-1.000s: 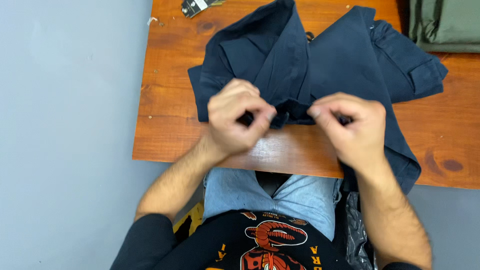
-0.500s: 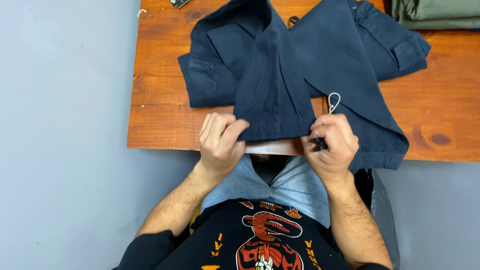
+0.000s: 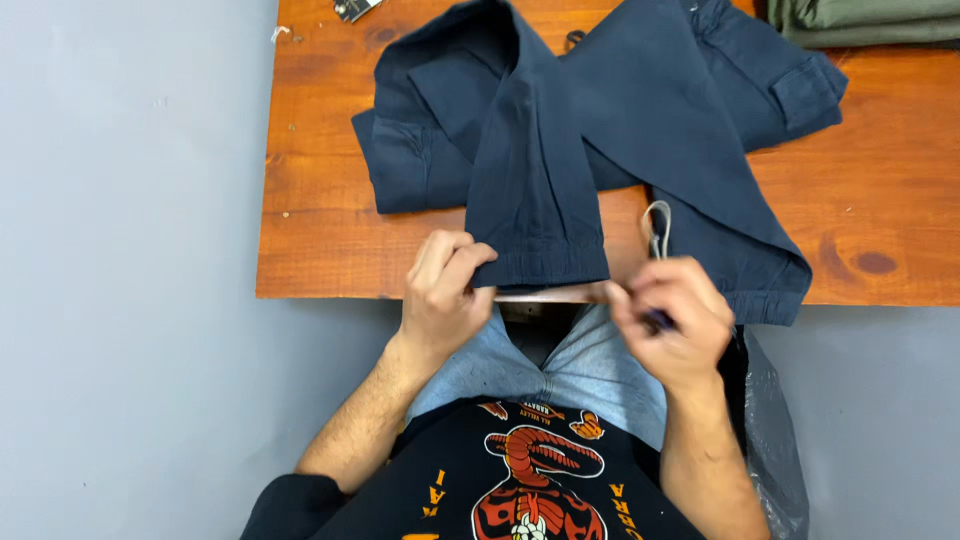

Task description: The person prepares dark shorts by using snips to remove plastic tag fasteners and loose threads from the waistband and pockets, then turns them over to check the other side.

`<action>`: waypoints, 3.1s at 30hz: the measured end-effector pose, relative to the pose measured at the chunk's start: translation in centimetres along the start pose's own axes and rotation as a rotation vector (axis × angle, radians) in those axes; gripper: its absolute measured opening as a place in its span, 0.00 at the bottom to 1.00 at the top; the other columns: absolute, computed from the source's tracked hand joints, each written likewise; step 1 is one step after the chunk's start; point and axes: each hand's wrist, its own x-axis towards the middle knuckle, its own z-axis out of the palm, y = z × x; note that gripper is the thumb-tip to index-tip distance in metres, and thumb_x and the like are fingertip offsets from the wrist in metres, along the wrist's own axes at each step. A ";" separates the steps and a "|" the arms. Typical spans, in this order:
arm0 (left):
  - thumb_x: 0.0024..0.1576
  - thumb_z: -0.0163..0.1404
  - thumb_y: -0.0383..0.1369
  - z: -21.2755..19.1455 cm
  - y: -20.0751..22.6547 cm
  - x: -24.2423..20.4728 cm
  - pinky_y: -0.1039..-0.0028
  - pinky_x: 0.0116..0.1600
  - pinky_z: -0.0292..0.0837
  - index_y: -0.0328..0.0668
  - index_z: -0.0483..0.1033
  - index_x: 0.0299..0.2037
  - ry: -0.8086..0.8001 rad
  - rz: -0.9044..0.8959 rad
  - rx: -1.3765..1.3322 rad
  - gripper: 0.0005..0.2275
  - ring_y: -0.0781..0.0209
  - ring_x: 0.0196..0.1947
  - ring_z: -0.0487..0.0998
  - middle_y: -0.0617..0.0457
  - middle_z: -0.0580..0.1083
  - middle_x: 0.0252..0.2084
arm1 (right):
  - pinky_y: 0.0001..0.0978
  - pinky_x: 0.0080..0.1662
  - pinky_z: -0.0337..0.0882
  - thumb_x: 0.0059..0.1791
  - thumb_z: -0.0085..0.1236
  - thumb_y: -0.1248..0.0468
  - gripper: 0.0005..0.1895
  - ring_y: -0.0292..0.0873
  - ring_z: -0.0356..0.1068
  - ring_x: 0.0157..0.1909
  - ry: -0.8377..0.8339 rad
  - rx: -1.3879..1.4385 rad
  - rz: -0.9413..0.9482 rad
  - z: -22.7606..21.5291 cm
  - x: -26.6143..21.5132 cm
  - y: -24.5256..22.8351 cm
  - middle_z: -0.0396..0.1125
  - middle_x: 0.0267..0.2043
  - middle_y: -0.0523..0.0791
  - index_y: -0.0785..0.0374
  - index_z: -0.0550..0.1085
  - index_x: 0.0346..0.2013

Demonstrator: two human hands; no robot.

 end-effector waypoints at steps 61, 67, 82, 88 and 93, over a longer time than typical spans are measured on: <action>0.61 0.55 0.15 8.1 9.7 3.3 0.65 0.42 0.89 0.46 0.94 0.49 0.095 -0.078 -0.384 0.17 0.54 0.34 0.85 0.54 0.82 0.41 | 0.31 0.28 0.64 0.51 0.76 0.84 0.10 0.43 0.62 0.24 0.399 -0.135 0.164 -0.2 -2.9 -1.1 0.66 0.25 0.49 0.78 0.82 0.42; 0.61 0.55 0.10 8.0 4.9 2.8 0.68 0.24 0.75 0.45 0.93 0.32 0.356 0.120 -0.231 0.18 0.59 0.19 0.69 0.51 0.74 0.29 | 0.35 0.32 0.66 0.55 0.78 0.92 0.18 0.46 0.64 0.28 0.445 -0.144 0.130 -4.3 -4.9 2.8 0.64 0.32 0.56 0.81 0.74 0.44; 0.61 0.71 0.15 3.2 5.2 3.7 0.70 0.39 0.77 0.44 0.86 0.45 0.106 -0.042 -0.155 0.12 0.59 0.33 0.80 0.50 0.77 0.42 | 0.33 0.41 0.59 0.53 0.63 0.92 0.24 0.41 0.62 0.41 0.440 -0.039 0.440 -5.6 -1.6 -1.3 0.66 0.44 0.54 0.64 0.69 0.49; 0.60 0.72 0.15 5.3 6.8 2.3 0.68 0.42 0.95 0.31 0.85 0.47 0.153 -0.776 -0.738 0.11 0.59 0.36 0.92 0.44 0.84 0.44 | 0.23 0.34 0.68 0.54 0.79 0.81 0.12 0.27 0.60 0.29 0.221 0.152 0.740 -5.2 -2.8 0.2 0.68 0.25 0.45 0.70 0.81 0.43; 0.60 0.70 0.20 7.1 5.0 0.1 0.65 0.49 0.95 0.30 0.86 0.52 0.063 -1.268 -1.258 0.12 0.61 0.40 0.93 0.47 0.88 0.42 | 0.19 0.26 0.66 0.52 0.77 0.72 0.09 0.25 0.58 0.21 0.220 0.732 0.993 -4.3 -2.9 0.3 0.69 0.23 0.42 0.65 0.80 0.41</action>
